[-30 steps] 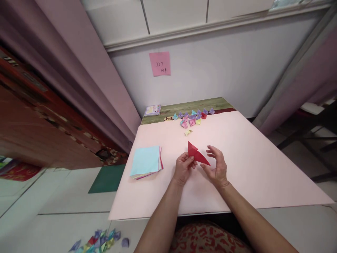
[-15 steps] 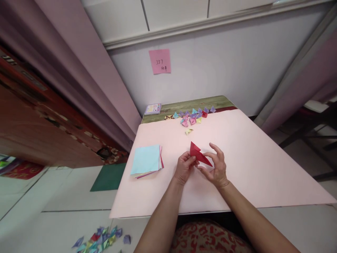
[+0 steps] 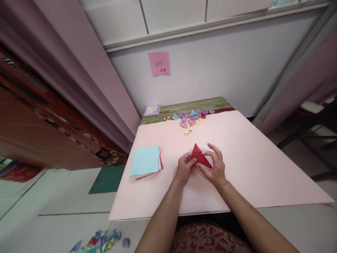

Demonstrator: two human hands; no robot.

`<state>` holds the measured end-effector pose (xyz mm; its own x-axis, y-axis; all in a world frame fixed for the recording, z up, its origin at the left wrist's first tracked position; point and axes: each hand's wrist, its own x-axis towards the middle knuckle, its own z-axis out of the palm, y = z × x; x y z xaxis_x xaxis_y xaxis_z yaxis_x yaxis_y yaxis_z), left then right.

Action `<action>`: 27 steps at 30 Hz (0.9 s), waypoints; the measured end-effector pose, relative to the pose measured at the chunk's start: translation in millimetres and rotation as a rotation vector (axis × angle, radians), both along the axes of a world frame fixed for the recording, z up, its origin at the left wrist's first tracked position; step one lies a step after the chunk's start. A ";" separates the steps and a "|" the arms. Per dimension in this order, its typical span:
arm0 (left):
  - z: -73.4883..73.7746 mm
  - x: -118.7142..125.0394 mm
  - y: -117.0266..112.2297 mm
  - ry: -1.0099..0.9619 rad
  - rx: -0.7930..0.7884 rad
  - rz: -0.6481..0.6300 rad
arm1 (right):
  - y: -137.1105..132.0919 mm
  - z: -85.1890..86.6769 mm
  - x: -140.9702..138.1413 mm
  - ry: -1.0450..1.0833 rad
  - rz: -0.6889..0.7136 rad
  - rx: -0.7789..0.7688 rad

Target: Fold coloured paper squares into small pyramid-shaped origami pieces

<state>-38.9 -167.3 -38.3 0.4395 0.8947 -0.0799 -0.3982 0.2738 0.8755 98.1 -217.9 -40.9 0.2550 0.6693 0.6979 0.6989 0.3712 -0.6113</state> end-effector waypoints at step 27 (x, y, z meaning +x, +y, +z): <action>-18.4 10.1 -3.2 0.258 0.269 0.195 | 11.9 -11.4 3.0 -0.128 -0.022 -0.076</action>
<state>-28.8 -170.6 -56.7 0.2563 0.9630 0.0829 -0.1781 -0.0372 0.9833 101.1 -206.0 -52.2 0.1826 0.7164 0.6734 0.7804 0.3110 -0.5425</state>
